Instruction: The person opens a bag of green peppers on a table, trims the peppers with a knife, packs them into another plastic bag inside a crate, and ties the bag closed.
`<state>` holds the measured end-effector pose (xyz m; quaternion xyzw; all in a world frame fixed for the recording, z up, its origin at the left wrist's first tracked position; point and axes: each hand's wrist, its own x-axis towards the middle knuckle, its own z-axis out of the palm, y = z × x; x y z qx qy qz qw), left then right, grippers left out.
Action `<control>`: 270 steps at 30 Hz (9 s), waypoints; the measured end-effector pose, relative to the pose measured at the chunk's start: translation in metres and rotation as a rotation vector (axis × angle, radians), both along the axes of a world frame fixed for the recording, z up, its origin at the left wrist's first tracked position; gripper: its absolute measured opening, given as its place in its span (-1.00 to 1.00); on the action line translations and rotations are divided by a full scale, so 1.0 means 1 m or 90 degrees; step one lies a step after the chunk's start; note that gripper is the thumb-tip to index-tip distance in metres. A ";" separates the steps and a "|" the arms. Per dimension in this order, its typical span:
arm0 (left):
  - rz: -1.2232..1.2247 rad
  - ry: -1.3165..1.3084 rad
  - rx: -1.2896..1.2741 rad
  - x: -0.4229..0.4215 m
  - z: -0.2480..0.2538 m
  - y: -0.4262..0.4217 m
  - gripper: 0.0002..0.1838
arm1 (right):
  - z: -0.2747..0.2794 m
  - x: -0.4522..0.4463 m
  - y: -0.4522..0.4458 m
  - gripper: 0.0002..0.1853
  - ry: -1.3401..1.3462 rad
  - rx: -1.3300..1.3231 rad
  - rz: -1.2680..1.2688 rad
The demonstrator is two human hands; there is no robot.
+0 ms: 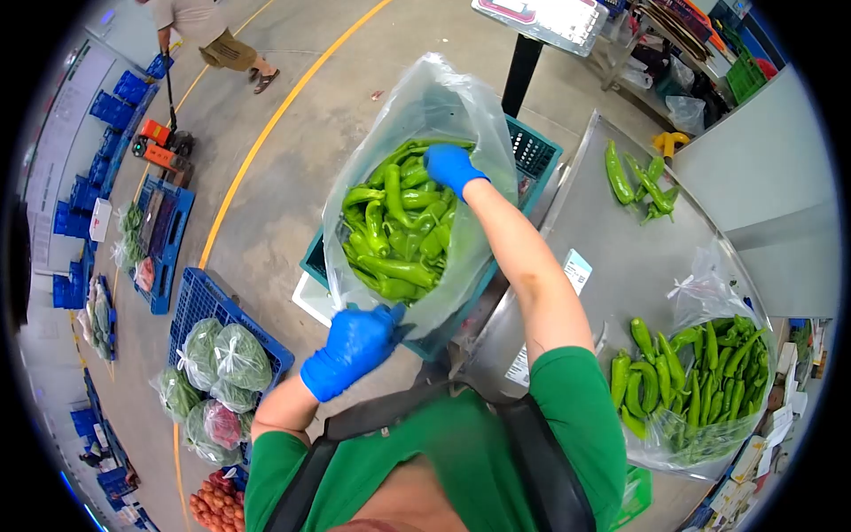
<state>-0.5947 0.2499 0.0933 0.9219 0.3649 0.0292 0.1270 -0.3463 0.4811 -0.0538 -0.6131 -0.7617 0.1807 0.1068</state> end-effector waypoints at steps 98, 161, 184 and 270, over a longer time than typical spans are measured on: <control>0.490 -1.037 -0.903 0.193 -0.017 -0.047 -0.61 | 0.113 0.101 -0.379 -0.42 1.277 -0.398 -0.404; 0.051 -0.351 -1.257 0.370 -0.096 -0.206 -0.35 | -0.061 0.355 -0.761 -0.40 0.006 -0.091 -1.015; 0.333 0.023 0.101 -0.023 -0.095 0.040 0.14 | 0.008 -0.039 -0.165 -0.45 0.699 -0.129 -0.327; 0.002 0.004 -0.104 0.061 -0.126 0.160 -0.59 | 0.073 0.033 -0.117 -0.56 1.090 -0.470 -0.291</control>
